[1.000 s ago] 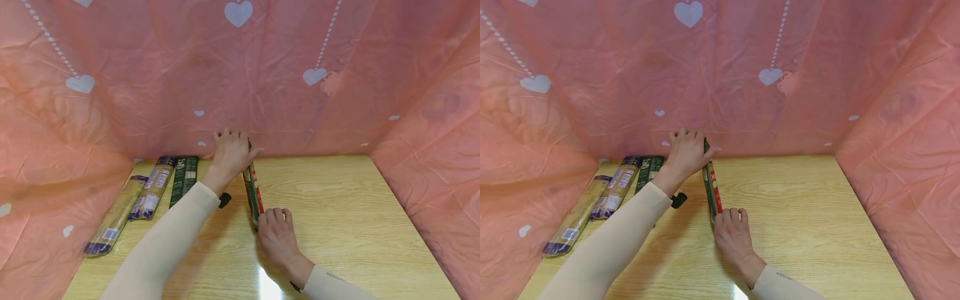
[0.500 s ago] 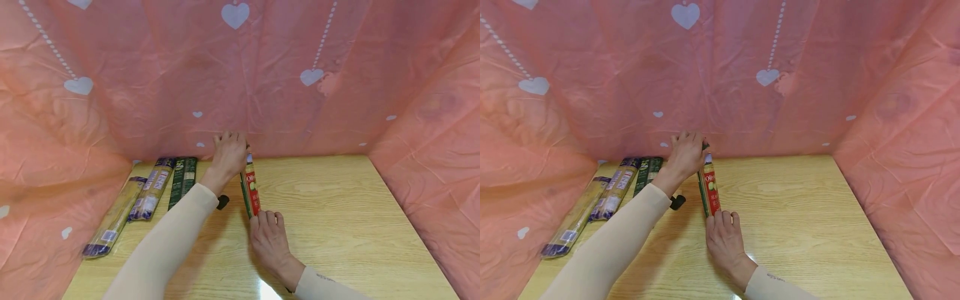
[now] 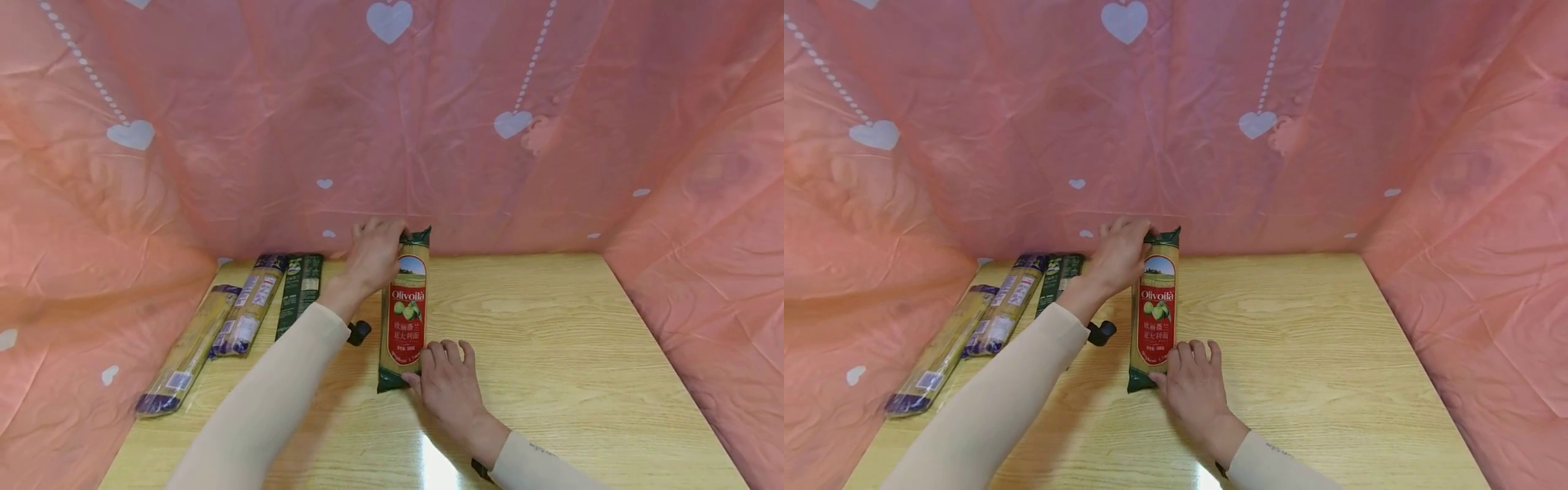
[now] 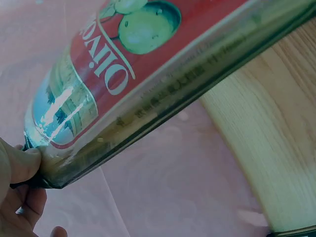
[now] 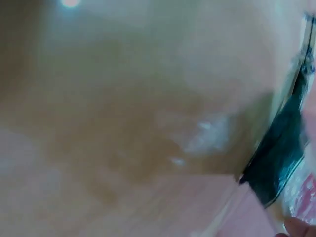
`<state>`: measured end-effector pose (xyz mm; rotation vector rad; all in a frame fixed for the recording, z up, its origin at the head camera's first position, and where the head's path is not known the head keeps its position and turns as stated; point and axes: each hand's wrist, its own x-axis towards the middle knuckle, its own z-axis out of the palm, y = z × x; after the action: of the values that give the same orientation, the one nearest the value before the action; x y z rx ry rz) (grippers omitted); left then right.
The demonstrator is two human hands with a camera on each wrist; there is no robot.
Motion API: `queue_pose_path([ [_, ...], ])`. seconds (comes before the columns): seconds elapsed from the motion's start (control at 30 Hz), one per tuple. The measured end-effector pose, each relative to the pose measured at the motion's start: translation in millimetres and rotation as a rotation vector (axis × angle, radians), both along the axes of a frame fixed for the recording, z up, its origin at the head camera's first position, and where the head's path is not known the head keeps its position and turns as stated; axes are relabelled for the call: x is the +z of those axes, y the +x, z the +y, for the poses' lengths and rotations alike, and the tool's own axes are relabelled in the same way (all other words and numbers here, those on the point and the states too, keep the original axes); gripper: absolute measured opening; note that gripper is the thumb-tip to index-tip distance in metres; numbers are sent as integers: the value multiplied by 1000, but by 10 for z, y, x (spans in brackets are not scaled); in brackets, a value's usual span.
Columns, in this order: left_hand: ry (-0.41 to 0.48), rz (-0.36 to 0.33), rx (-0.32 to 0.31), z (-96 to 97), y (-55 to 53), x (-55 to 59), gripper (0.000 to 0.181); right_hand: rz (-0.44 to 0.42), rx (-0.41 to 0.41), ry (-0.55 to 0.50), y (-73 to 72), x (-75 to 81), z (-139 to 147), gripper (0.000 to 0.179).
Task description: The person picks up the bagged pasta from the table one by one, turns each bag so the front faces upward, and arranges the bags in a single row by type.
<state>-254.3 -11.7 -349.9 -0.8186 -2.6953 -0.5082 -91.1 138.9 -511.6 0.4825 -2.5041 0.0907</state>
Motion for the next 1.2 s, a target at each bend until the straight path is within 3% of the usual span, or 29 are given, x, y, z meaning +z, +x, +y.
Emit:
queue_pose_path([
  [0.1,-1,-4,-3,-19,-6,-28,31,-68,-73,-37,-81,12,72,59],
  [0.2,15,2,-20,-30,15,-52,37,-217,-114,-105,-142,26,117,61],
  [0.3,42,16,-40,-28,40,-81,39,-381,-85,-228,-182,35,143,54],
  [0.4,72,37,-58,-16,55,-127,37,-480,-46,-350,-207,44,154,42],
  [0.53,91,86,-79,36,57,-209,36,-518,-29,-447,-190,47,177,34],
  [0.77,125,145,-89,201,1,-357,43,-504,-39,-476,-88,117,372,27],
  [1.0,49,63,-51,514,-153,-488,41,-548,-136,-517,-80,168,689,26],
  [1.2,-96,-28,-60,766,-270,-631,44,-613,-224,-532,-104,178,868,28],
])
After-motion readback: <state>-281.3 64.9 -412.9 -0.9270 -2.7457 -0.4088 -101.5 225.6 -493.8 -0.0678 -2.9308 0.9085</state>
